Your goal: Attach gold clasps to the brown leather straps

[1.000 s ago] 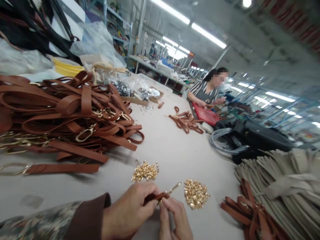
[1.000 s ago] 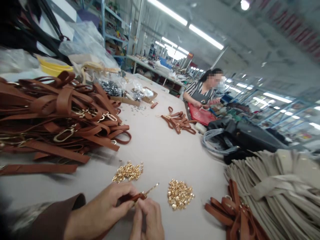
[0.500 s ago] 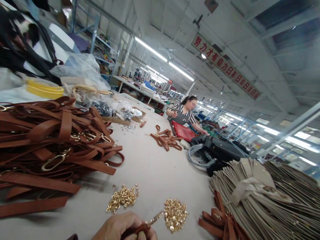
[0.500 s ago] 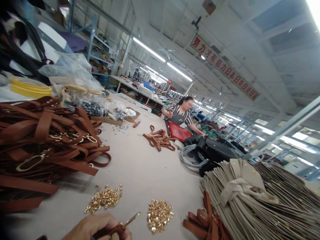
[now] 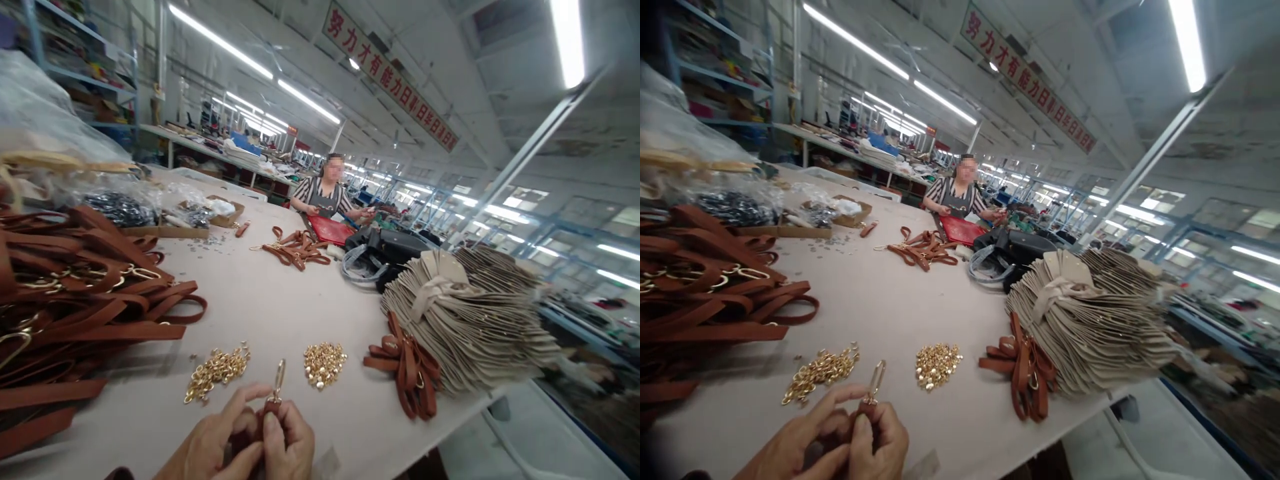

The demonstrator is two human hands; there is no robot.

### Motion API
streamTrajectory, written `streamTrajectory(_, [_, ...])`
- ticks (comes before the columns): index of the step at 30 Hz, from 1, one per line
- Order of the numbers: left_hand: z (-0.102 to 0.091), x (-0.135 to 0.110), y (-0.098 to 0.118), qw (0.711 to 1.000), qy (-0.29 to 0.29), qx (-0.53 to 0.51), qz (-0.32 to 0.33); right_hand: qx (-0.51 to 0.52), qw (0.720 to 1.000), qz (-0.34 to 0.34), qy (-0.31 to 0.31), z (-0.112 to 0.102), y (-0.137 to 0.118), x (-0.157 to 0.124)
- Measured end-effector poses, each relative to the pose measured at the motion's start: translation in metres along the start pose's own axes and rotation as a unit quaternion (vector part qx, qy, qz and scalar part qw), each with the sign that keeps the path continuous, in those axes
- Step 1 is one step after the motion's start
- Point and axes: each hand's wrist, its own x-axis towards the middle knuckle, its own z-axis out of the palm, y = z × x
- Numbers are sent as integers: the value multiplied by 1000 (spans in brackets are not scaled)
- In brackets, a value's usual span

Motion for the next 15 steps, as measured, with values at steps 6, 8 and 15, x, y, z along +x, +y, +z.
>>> streamTrajectory(6, [-4,6,-20,996,72,47,23,98,990,101,19,-25,-15,14])
streamTrajectory(8, [-8,9,-27,995,63,76,12,57,990,132,-3,-56,-38,35])
streamTrajectory(15, [-9,16,-59,994,49,101,7,-479,876,-9,59,-197,-122,170])
